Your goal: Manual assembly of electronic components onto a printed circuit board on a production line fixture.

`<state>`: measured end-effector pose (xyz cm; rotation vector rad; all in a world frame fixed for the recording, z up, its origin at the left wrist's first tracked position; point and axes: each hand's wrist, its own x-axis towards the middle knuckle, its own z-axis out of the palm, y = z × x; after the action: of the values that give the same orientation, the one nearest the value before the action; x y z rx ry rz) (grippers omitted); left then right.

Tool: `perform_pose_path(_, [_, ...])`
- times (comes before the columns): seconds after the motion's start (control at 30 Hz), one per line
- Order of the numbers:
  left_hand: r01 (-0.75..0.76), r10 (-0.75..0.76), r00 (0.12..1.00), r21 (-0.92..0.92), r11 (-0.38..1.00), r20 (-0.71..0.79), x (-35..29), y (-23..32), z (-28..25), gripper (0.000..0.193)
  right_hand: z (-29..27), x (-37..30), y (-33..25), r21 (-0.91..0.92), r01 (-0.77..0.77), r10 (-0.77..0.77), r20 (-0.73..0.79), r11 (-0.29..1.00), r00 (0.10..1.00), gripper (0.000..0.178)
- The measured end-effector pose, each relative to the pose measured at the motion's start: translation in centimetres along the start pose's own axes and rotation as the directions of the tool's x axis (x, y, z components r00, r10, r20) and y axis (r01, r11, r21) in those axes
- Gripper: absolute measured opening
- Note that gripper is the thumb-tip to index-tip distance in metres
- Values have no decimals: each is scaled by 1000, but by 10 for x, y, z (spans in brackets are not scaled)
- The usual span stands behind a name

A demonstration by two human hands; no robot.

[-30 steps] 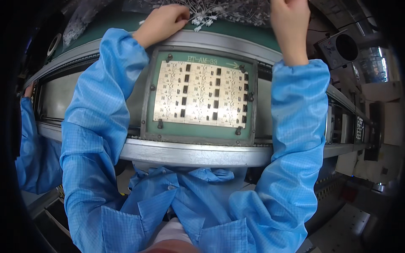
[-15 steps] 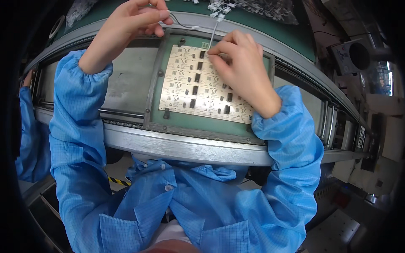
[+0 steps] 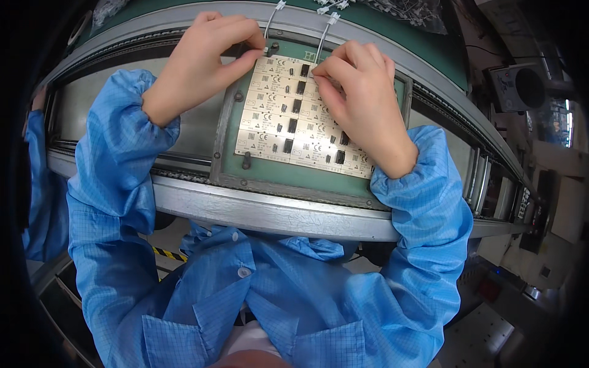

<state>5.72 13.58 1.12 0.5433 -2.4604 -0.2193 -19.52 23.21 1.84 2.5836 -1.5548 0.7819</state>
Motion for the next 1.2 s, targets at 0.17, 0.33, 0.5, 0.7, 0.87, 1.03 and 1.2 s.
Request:
perform_pose_path(0.17, [-420, 429, 744, 141, 897, -513, 6, -36, 40, 6, -2, 8, 1, 29, 34, -35, 10, 999, 999, 11])
perform_pose_path(0.33, [-120, 127, 950, 41, 992, -286, 4, 3, 18, 5, -3, -1, 3, 23, -6, 5, 39, 1000, 999, 11])
perform_pose_path(0.5, [210, -211, 977, 81, 974, 15, 7, 22, -2, 9, -5, 1, 4, 10, 20, -21, 31, 1000, 999, 11])
perform_pose_path(0.7, [132, -121, 990, 172, 976, -73, -9, 14, 14, 7, -11, -2, -12, -139, 144, -133, 89, 980, 987, 13])
perform_pose_path(0.87, [219, -204, 973, 153, 964, -109, -6, 16, 15, 5, -20, 33, 43, -135, 133, -131, 21, 982, 991, 12])
perform_pose_path(1.03, [263, -257, 965, 141, 954, -61, -4, 13, 14, 6, 15, 89, 123, -84, -138, 141, 32, 987, 989, 15])
perform_pose_path(1.2, [328, -328, 944, 7, 945, 19, -4, 8, 12, 9, 7, 111, 90, 10, -137, 136, -203, 991, 970, 15])
